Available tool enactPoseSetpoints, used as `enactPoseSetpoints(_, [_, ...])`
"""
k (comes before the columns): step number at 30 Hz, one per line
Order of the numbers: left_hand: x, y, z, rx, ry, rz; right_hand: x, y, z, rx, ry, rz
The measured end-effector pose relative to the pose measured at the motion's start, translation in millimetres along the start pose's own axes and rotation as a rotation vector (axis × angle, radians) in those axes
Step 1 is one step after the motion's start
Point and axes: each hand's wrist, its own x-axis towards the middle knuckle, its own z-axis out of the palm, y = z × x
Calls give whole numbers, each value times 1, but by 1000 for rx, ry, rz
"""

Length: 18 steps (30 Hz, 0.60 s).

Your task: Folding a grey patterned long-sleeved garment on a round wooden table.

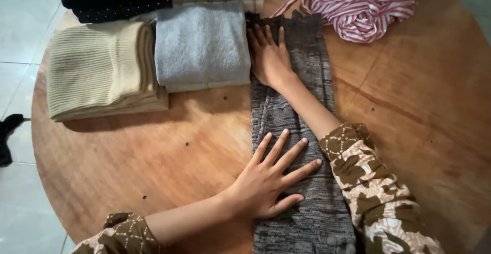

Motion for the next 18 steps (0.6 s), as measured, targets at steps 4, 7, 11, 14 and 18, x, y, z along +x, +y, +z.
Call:
enactPoseSetpoints(4, [2,0,1,32,2,7,3,4,-5,-61,-130,-95])
enactPoseSetpoints(7, [0,0,1,34,14,16,11,22,13,-7,-169,-165])
enactPoseSetpoints(11, [-3,-10,1,35,-1,128,8,45,1,385,-181,-149])
enactPoseSetpoints(14, [-14,-24,-13,-33,-152,336,-11,52,-43,584,-125,-52])
enactPoseSetpoints(18, [-16,-10,-48,-261,-322,443,-40,85,-39,571,42,-72])
